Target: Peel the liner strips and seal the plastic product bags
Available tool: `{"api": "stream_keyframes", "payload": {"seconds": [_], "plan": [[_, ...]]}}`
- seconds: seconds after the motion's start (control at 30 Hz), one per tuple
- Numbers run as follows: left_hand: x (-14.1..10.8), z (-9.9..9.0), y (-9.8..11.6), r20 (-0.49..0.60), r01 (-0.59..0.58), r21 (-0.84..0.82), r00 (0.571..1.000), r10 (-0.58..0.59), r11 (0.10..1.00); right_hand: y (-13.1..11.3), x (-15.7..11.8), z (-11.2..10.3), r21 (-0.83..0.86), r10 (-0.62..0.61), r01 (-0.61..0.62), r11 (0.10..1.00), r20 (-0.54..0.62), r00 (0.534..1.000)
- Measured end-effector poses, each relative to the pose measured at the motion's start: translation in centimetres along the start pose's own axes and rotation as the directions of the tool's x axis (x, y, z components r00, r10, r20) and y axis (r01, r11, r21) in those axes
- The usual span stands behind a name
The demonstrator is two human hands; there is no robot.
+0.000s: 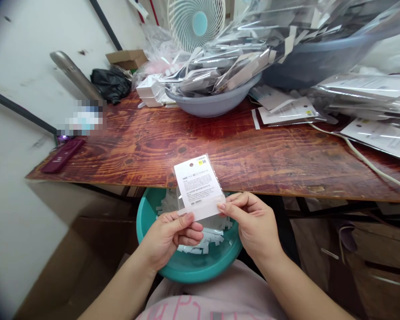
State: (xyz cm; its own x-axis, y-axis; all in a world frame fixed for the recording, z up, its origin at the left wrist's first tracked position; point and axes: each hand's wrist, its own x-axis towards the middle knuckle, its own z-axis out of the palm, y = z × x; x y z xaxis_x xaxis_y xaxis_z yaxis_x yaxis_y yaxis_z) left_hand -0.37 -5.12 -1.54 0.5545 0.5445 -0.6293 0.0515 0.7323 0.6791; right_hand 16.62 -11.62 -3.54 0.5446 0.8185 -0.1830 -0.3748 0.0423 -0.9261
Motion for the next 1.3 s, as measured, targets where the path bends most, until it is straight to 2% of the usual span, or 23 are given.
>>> {"api": "stream_keyframes", "payload": {"seconds": [0.13,0.2,0.23,0.27,0.3,0.33,0.37,0.4,0.43,0.47,0.53,0.63,0.7,0.83,0.93,1.03,1.17,1.3], "plan": [[-0.5,0.4,0.9,-0.085,-0.073,0.051,0.993,0.077,0.996,-0.8,0.7,0.1,-0.106,-0.037,0.046,0.993,0.079,0.996],[-0.5,0.7,1.3,-0.109,-0.126,0.055,0.985,0.132,0.99,-1.7,1.0,0.2,-0.278,-0.168,0.201,0.939,0.137,0.976],[-0.5,0.8,1.3,-0.118,-0.158,0.056,0.979,0.164,0.986,-2.3,1.1,0.4,-0.378,-0.289,0.339,0.861,0.184,0.939],[-0.5,0.9,1.4,-0.124,-0.196,0.062,0.971,0.203,0.979,-3.0,1.2,0.7,-0.466,-0.424,0.498,0.732,0.261,0.867],[-0.4,1.1,1.4,-0.125,-0.24,0.076,0.961,0.248,0.968,-3.8,1.2,1.0,-0.523,-0.53,0.645,0.556,0.375,0.761],[-0.3,1.2,1.4,-0.117,-0.29,0.1,0.947,0.3,0.952,-4.5,1.2,1.5,-0.537,-0.58,0.762,0.362,0.51,0.635],[-0.2,1.3,1.4,-0.1,-0.347,0.138,0.927,0.362,0.927,-5.1,1.2,2.0,-0.515,-0.571,0.837,0.184,0.638,0.517],[-0.1,1.3,1.5,-0.079,-0.408,0.191,0.9,0.429,0.893,-5.6,1.3,2.5,-0.475,-0.518,0.879,0.044,0.742,0.426],[0.1,1.3,1.6,-0.056,-0.465,0.258,0.868,0.493,0.847,-6.0,1.4,2.9,-0.432,-0.454,0.9,-0.053,0.814,0.364],[0.2,1.3,1.8,-0.034,-0.516,0.34,0.829,0.558,0.786,-6.3,1.6,3.4,-0.395,-0.399,0.911,-0.113,0.858,0.323],[0.4,1.0,2.3,0.015,-0.587,0.528,0.73,0.684,0.615,-6.6,2.0,3.9,-0.332,-0.332,0.931,-0.149,0.904,0.269],[0.7,0.4,3.2,0.107,-0.612,0.717,0.569,0.816,0.333,-7.0,2.8,4.3,-0.273,-0.282,0.957,-0.1,0.93,0.236],[0.7,0.2,3.6,0.156,-0.605,0.765,0.505,0.849,0.219,-7.3,3.3,4.4,-0.27,-0.275,0.962,-0.044,0.929,0.248],[0.8,0.2,3.9,0.234,-0.538,0.839,0.492,0.838,0.082,-7.6,4.3,5.0,-0.258,-0.283,0.966,0.016,0.925,0.252],[0.9,0.3,3.8,0.257,-0.503,0.864,0.467,0.846,0.015,-7.5,5.1,5.6,-0.239,-0.266,0.97,0.049,0.933,0.244],[1.0,0.3,3.8,0.248,-0.482,0.876,0.452,0.857,0.0,-7.5,5.6,6.0,-0.229,-0.214,0.97,0.078,0.947,0.24],[1.2,0.2,3.7,0.239,-0.466,0.885,0.47,0.85,0.009,-7.7,5.8,6.3,-0.218,-0.146,0.973,0.073,0.963,0.227],[1.4,0.2,3.5,0.238,-0.483,0.875,0.482,0.844,0.029,-7.9,5.8,6.6,-0.231,-0.071,0.972,0.053,0.97,0.234]]}}
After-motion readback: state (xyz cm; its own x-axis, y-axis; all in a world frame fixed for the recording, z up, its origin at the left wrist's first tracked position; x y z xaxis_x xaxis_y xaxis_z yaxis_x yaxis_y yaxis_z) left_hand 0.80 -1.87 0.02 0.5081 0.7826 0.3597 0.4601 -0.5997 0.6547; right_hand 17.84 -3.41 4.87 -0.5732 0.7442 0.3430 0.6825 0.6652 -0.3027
